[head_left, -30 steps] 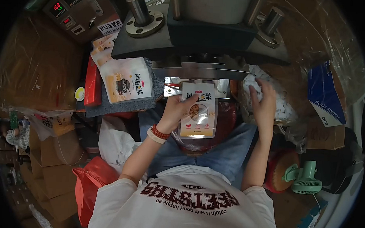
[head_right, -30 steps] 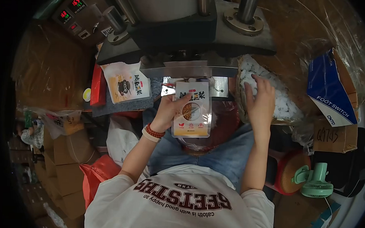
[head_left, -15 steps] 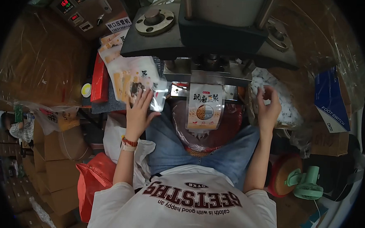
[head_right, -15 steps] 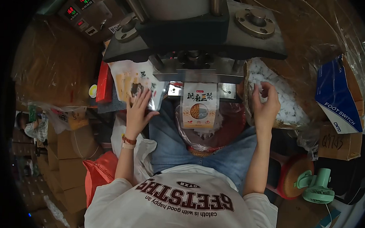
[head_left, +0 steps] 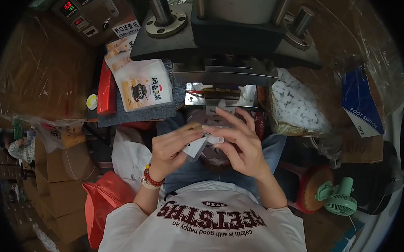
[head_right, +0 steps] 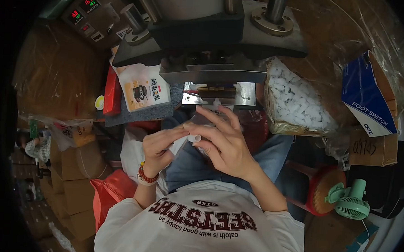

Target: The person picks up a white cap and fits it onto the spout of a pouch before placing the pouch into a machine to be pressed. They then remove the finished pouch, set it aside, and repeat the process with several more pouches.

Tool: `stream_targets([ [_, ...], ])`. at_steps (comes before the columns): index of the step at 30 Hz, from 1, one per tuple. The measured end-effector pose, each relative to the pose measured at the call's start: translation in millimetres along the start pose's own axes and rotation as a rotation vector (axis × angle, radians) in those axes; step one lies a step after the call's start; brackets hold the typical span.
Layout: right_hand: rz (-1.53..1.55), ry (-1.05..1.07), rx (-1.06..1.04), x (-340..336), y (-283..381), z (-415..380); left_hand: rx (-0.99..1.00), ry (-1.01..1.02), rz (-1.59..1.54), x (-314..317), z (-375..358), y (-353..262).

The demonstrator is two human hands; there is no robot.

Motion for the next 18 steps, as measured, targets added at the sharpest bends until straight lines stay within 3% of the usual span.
stream_targets([
  [3, 0.019, -0.007, 0.092, -5, -13, -2, 0.04, 0.059, -0.18, 27, 2, 9],
  [4, 0.017, -0.007, 0.094, -5, -16, -4, -0.164, 0.187, -0.34, 52, 4, 33],
  [5, 0.078, -0.161, 0.223, -16, -32, -13, -0.37, 0.314, -0.496, 81, 1, 54],
  [6, 0.137, -0.316, 0.348, -28, -47, -24, -0.469, 0.227, -0.747, 102, 1, 70],
  [7, 0.136, -0.381, 0.39, -44, -50, -31, -0.463, 0.223, -0.747, 106, 12, 69],
  [9, 0.051, -0.472, 0.484, -81, -56, -54, -0.598, 0.106, -1.18, 120, 21, 82],
  [10, -0.035, -0.497, 0.53, -97, -61, -62, -0.614, 0.095, -1.233, 119, 30, 84],
  [11, -0.233, -0.494, 0.574, -111, -63, -62, -0.613, 0.093, -1.234, 118, 38, 88],
  [12, -0.233, -0.491, 0.573, -115, -78, -64, -0.61, 0.064, -1.294, 118, 44, 93],
  [14, -0.768, -0.235, 0.661, -99, -105, -63, -0.626, 0.064, -1.411, 125, 47, 106],
  [18, -0.569, -0.112, 0.779, -84, -149, -73, -0.65, 0.082, -1.367, 124, 47, 105],
])
Point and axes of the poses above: each hand's wrist, its own z-axis towards the middle knuckle, its own x-axis out of the palm, y = z × x, the point moved 9 cm from there along z, towards the middle knuckle, and after that the axes turned 15 degrees about y, right-handed, at the moved point
